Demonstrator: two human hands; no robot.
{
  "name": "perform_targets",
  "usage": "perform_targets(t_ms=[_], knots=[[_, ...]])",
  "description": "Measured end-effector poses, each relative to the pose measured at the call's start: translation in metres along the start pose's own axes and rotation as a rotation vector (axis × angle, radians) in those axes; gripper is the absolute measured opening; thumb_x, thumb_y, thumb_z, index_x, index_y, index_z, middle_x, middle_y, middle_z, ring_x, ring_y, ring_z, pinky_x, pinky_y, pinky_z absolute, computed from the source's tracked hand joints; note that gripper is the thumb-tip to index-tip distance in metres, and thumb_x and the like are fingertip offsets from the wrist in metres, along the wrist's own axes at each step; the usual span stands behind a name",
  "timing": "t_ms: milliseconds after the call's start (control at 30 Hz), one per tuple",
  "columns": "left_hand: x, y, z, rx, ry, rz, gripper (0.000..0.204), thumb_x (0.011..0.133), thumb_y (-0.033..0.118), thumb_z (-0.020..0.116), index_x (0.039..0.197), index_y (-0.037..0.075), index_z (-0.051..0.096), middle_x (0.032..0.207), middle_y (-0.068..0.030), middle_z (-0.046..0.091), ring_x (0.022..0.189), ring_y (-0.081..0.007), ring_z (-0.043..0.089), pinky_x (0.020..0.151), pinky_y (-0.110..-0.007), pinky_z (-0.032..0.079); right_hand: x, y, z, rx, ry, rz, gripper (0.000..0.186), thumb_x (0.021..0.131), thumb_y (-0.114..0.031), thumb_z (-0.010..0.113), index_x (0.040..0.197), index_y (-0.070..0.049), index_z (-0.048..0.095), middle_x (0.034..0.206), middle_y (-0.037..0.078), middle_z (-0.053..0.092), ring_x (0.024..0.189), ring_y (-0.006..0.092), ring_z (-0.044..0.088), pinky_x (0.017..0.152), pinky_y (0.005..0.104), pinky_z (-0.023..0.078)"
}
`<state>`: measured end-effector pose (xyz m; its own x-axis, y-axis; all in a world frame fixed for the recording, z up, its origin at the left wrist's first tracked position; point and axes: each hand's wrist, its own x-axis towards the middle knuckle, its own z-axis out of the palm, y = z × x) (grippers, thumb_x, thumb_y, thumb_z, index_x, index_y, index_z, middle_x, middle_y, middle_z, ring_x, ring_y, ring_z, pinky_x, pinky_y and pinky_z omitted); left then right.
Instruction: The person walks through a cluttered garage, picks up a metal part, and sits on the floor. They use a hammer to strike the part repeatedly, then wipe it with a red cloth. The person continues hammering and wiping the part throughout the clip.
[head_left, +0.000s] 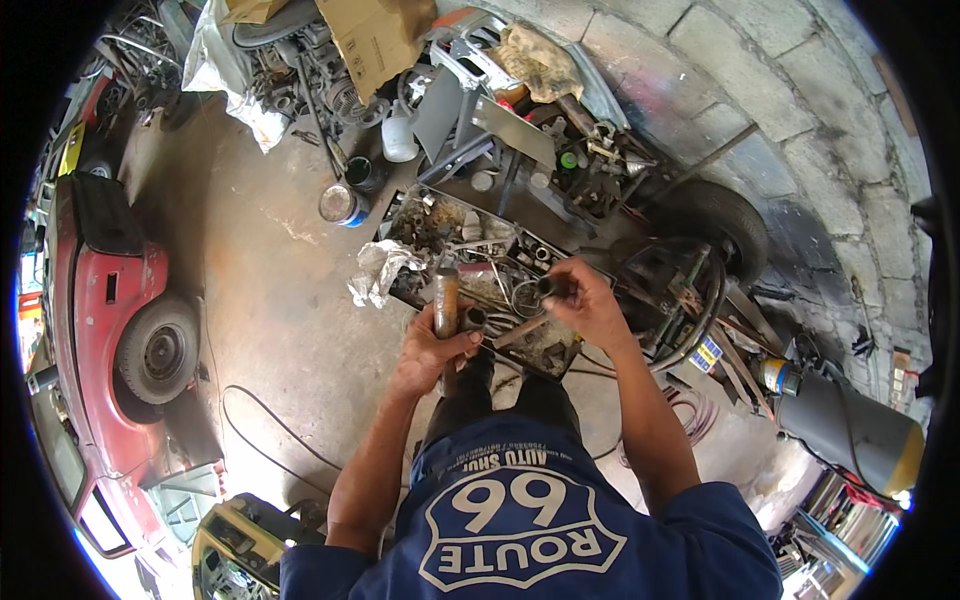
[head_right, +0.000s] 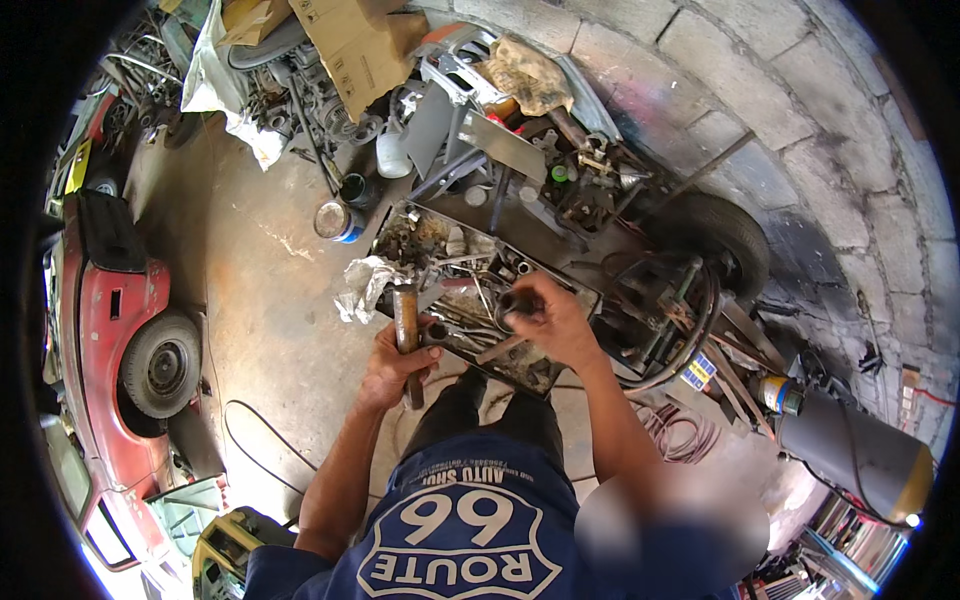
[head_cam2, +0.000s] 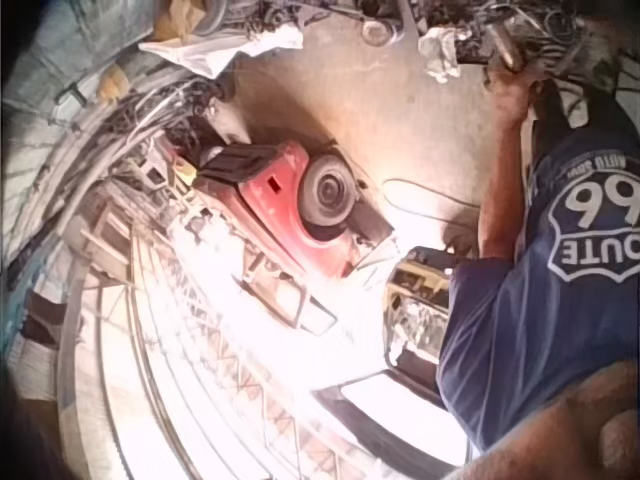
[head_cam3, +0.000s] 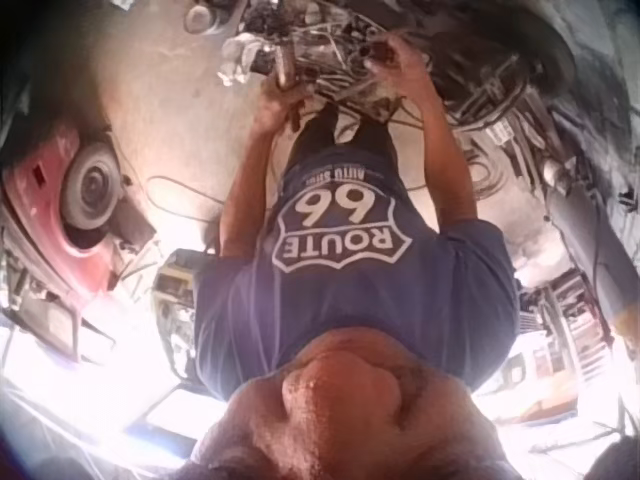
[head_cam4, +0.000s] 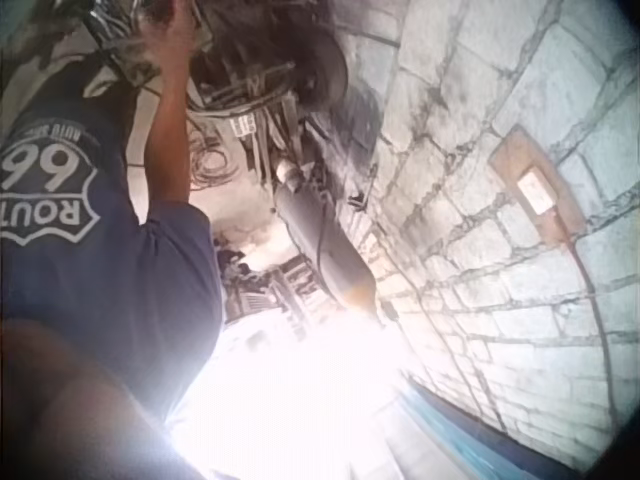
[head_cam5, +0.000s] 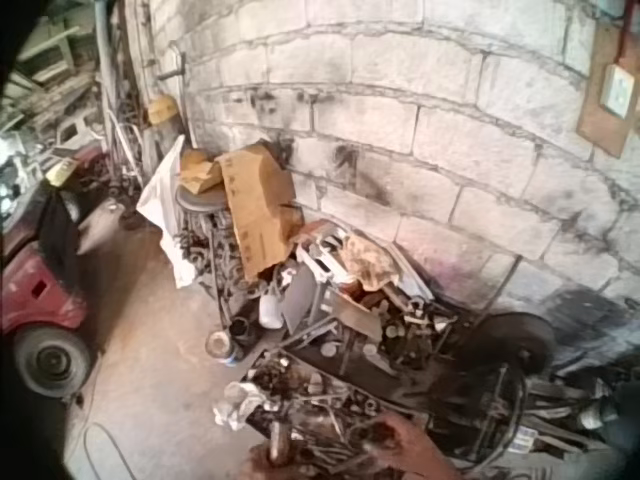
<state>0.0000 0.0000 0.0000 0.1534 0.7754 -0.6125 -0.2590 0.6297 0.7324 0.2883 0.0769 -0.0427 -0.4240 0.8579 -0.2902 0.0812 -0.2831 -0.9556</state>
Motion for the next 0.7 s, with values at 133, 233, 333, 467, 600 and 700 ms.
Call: perform_targets(t_ms=[133,233,333,467,600,700], knots=[[0.003,0.022,0.019,0.261,-0.067,0.147,0.038,0.086,0.015,0.086,0.117,0.000,0.069,0.087,-0.0028,0.068,0.081,-0.0103,0.062,0.072,-0.029,0.053,-0.017,-0.068,0.015,-0.411,-0.139,-0.161,0.042,0.079,-0.003,0.083,0.118,-0.004,0.067,0.112,0.009,0.067,0.099,0.0262,0.068,0.083,0.0379,0.056],[-0.004,0.029,0.033,0.404,-0.170,0.231,0.040,0.084,0.018,0.089,0.113,-0.003,0.071,0.090,-0.0054,0.070,0.083,-0.0107,0.060,0.076,-0.030,0.052,-0.028,-0.088,0.024,-0.427,-0.190,-0.206,0.045,0.077,-0.002,0.083,0.119,-0.004,0.069,0.112,0.011,0.066,0.100,0.0266,0.067,0.084,0.0378,0.055],[-0.008,0.037,0.034,0.522,-0.250,0.218,0.049,0.080,0.021,0.091,0.116,-0.004,0.070,0.093,-0.0064,0.071,0.084,-0.0135,0.061,0.081,-0.031,0.053,-0.036,-0.094,0.022,-0.350,-0.247,-0.126,0.043,0.079,0.000,0.082,0.120,-0.004,0.070,0.114,0.010,0.066,0.102,0.0252,0.066,0.086,0.0363,0.056],[-0.012,0.043,0.035,0.580,-0.316,0.108,0.060,0.077,0.029,0.093,0.123,-0.002,0.069,0.082,-0.0025,0.065,0.069,-0.0103,0.058,0.064,-0.028,0.050,-0.047,-0.092,0.016,-0.251,-0.357,-0.003,0.041,0.084,0.001,0.079,0.123,-0.002,0.069,0.113,0.007,0.063,0.102,0.0179,0.064,0.085,0.0308,0.057],[-0.017,0.041,0.037,0.446,-0.397,-0.076,0.052,0.078,0.027,0.093,0.115,-0.002,0.071,0.079,0.0009,0.065,0.068,-0.0074,0.056,0.062,-0.024,0.045,-0.055,-0.090,0.015,-0.236,-0.406,0.063,0.040,0.087,0.001,0.078,0.125,-0.001,0.069,0.113,0.004,0.062,0.102,0.0135,0.063,0.085,0.0296,0.057],[-0.022,0.035,0.041,0.421,-0.429,-0.058,0.052,0.079,0.028,0.092,0.117,-0.002,0.071,0.078,0.0013,0.065,0.065,-0.0067,0.056,0.058,-0.024,0.045,-0.061,-0.091,0.015,-0.162,-0.409,0.098,0.040,0.087,0.002,0.078,0.126,-0.001,0.069,0.115,0.004,0.063,0.103,0.0133,0.063,0.085,0.0284,0.057]])
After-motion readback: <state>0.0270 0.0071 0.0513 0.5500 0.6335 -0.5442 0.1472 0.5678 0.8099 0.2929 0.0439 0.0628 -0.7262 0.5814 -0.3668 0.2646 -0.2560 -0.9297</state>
